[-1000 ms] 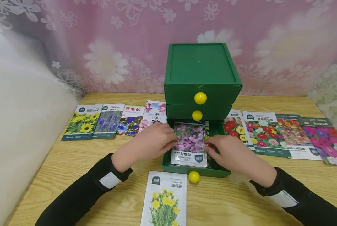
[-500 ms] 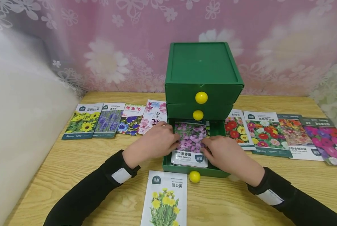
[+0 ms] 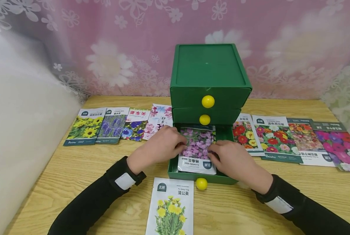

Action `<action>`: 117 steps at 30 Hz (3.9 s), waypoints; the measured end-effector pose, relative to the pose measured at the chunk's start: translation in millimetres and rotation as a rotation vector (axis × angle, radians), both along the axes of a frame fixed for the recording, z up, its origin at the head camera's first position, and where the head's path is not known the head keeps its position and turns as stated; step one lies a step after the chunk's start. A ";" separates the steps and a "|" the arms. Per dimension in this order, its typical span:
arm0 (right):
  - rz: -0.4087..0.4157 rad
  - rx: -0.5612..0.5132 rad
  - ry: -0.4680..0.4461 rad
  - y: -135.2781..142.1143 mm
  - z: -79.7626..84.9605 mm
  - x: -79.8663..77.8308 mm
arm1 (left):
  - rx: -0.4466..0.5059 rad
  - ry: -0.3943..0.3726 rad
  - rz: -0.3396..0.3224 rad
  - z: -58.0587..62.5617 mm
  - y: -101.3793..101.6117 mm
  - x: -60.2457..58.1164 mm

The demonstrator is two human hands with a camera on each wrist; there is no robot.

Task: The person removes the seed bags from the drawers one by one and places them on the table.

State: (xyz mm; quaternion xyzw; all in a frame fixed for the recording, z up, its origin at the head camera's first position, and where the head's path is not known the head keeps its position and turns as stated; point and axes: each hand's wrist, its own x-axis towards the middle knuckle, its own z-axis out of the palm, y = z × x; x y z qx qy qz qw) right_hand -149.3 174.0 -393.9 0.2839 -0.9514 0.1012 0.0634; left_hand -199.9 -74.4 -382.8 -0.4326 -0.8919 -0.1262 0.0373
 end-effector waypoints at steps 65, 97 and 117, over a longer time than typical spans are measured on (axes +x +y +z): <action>0.415 -1.083 -0.889 65.2 -9.5 116.7 | 0.461 -1.352 -0.377 28.9 -19.3 89.3; 0.415 -0.851 -1.045 47.9 -41.2 130.0 | 0.014 -1.570 -0.590 7.5 -12.6 88.5; 0.169 -0.774 -1.348 59.0 -32.5 113.9 | 0.003 -1.502 -0.396 -7.6 -13.4 77.8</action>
